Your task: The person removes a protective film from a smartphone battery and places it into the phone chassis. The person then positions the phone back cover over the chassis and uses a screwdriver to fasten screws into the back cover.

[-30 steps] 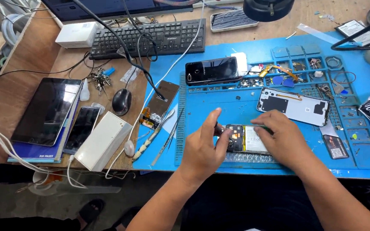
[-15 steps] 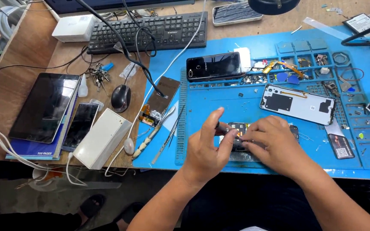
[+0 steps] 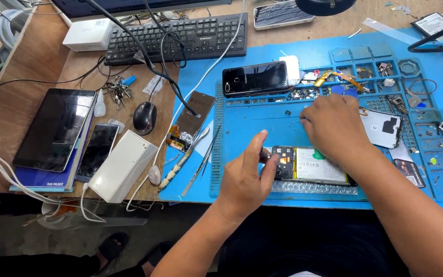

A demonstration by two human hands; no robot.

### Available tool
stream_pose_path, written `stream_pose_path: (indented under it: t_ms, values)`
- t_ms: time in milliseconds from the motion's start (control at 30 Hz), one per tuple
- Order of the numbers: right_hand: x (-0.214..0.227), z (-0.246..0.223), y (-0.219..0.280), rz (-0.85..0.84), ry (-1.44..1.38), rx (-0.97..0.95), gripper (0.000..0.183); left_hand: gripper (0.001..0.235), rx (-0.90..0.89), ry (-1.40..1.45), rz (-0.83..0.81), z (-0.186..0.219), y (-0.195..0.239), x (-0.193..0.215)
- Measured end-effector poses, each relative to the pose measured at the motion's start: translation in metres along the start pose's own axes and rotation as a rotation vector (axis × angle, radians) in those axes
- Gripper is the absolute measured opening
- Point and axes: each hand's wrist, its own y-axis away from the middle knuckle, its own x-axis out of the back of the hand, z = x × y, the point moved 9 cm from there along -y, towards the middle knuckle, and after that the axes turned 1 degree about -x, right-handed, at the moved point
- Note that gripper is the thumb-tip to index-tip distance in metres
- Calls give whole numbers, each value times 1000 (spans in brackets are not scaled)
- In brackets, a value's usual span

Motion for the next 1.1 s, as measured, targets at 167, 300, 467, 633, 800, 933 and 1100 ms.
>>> stream_pose_path:
  t_ms: [167, 300, 467, 633, 800, 933, 1100]
  values:
    - [-9, 4, -12, 9, -60, 8, 21, 49, -37, -25, -30, 5, -2, 0]
    - [-6, 3, -11, -24, -121, 11, 20, 52, -71, -15, -91, 9, -1, -4]
    - [9, -11, -4, -91, -224, 52, 18, 57, -98, 67, -182, 16, -2, -9]
    - [0, -13, -7, -94, -222, 71, 17, 56, -107, -36, -166, 8, -1, -10]
    - [0, -13, -3, -38, -214, 81, 20, 62, -81, 115, -223, 14, -2, -14]
    - [11, -29, 29, -75, -226, 144, 20, 51, -129, -67, -155, 5, -2, -21]
    - [25, -63, 72, -199, -479, 268, 44, 58, 36, 250, -228, 12, -11, -8]
